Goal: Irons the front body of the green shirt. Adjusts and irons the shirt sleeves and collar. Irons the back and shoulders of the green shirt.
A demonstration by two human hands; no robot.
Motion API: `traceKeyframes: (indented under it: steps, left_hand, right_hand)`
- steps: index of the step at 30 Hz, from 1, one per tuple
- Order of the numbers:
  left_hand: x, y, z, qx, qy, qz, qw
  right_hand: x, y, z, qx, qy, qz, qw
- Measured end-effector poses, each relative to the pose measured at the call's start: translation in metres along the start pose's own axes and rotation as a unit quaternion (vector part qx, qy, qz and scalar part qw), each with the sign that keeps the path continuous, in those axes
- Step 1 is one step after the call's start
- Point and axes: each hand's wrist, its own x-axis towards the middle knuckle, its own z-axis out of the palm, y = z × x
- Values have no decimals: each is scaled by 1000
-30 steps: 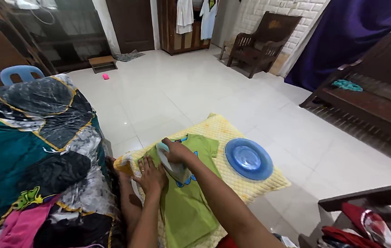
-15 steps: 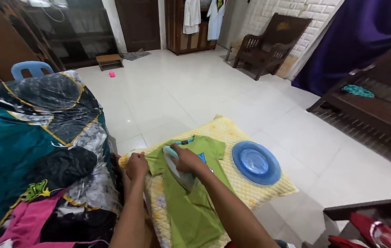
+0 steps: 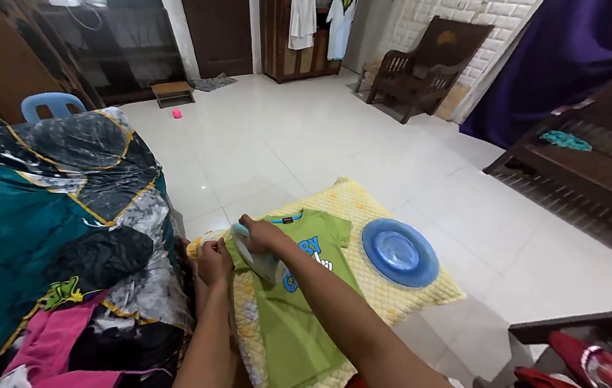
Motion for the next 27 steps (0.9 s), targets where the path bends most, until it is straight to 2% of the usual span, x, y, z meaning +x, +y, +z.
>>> traceKeyframes:
  steps: [6, 11, 19, 27]
  left_hand:
    - [-4, -6, -5, -34, -24, -32, 999]
    - [1, -11, 9, -148, -3, -57, 987]
    - [2, -18, 11, -202, 4, -54, 978]
    - [0, -14, 8, -221, 0, -92, 971]
  right_hand:
    - [-20, 0, 10, 23, -9, 12, 1000]
    - [-59, -7, 20, 5, -43, 34, 998]
    - [-9, -18, 7, 2, -46, -25, 999]
    - [-28, -15, 11, -27, -41, -25, 998]
